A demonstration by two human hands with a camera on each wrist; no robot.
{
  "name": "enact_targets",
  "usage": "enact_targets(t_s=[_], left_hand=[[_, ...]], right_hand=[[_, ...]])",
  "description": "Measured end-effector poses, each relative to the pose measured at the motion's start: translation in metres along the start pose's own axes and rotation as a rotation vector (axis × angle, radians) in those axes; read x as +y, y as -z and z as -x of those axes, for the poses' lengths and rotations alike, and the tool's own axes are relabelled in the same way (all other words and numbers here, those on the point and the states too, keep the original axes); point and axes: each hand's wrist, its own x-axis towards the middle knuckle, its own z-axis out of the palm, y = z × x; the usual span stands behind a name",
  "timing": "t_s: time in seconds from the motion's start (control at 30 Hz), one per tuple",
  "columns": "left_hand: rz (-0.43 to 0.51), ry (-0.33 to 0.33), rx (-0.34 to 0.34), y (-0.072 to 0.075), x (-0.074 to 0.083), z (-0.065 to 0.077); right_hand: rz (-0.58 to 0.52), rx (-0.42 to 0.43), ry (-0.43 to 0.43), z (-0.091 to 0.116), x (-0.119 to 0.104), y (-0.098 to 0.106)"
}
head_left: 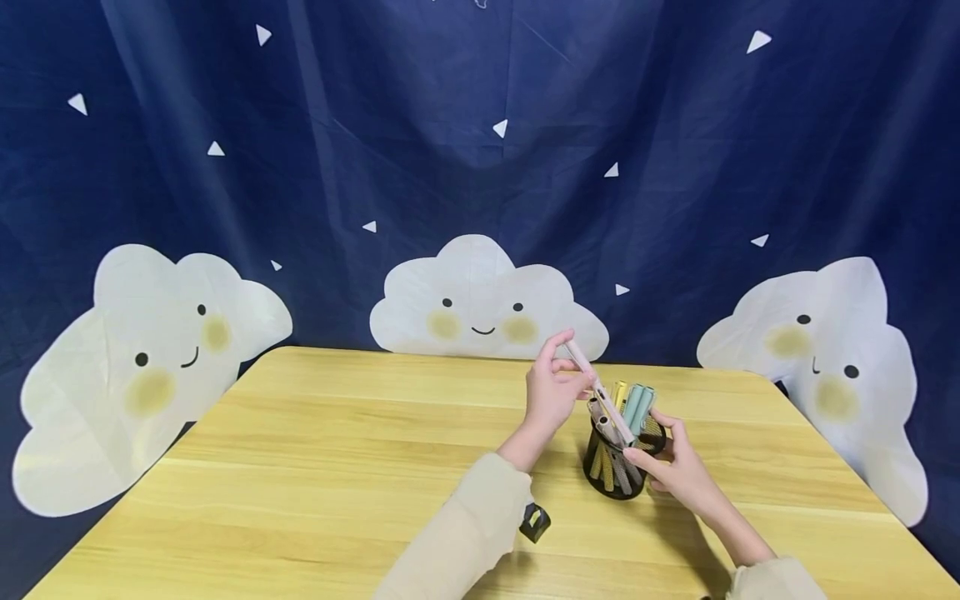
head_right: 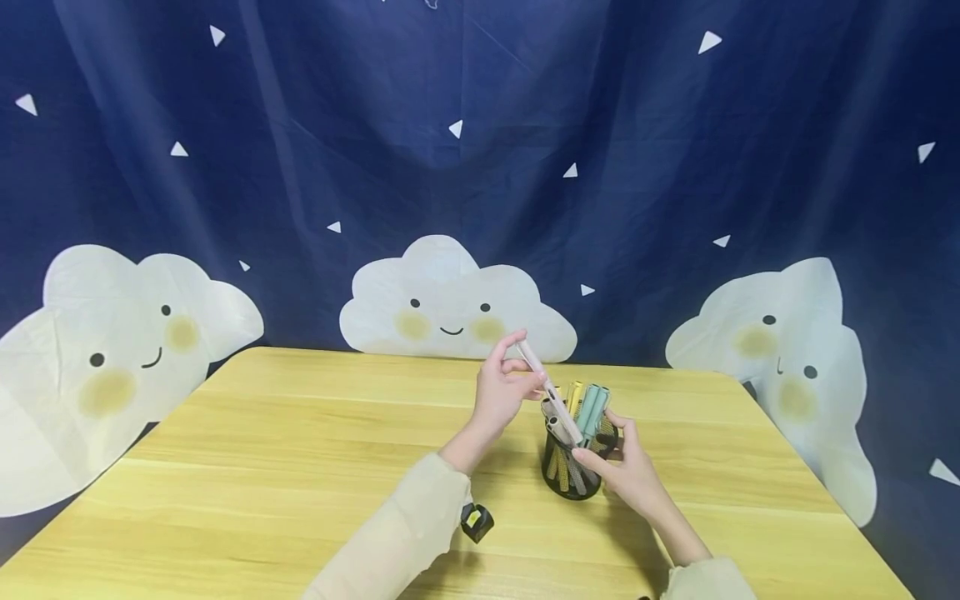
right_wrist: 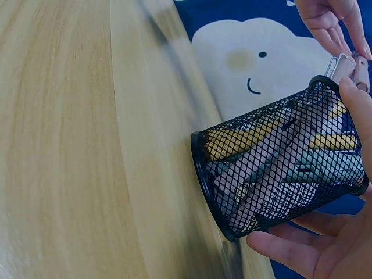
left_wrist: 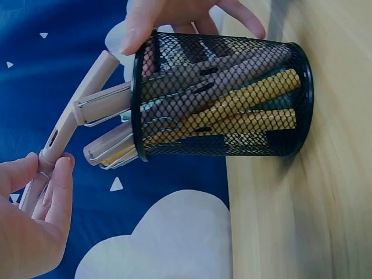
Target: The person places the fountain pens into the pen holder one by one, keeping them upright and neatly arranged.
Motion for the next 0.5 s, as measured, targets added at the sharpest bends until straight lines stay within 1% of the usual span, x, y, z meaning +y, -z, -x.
enact_targets(t_s=[0.17,0.33,0.5], left_hand=[[-0.055,-0.031,-0.006,-0.0019,-0.0026,0.0017],[-0.106,-0.077,-0.021,-0.0045,-0.0040,0.0046],[-0.197,-0.141,-0.033,-0.0070,-0.0052,0.0067]], right_hand=[[0.000,0.002,0.001,0.0000,-0.0009,-0.0002],[-0.004,0.005,0.008,0.0002,-0.0013,-0.0005],[-0.013,0.013,0.015,-0.0004,-0.0017,-0.0007]])
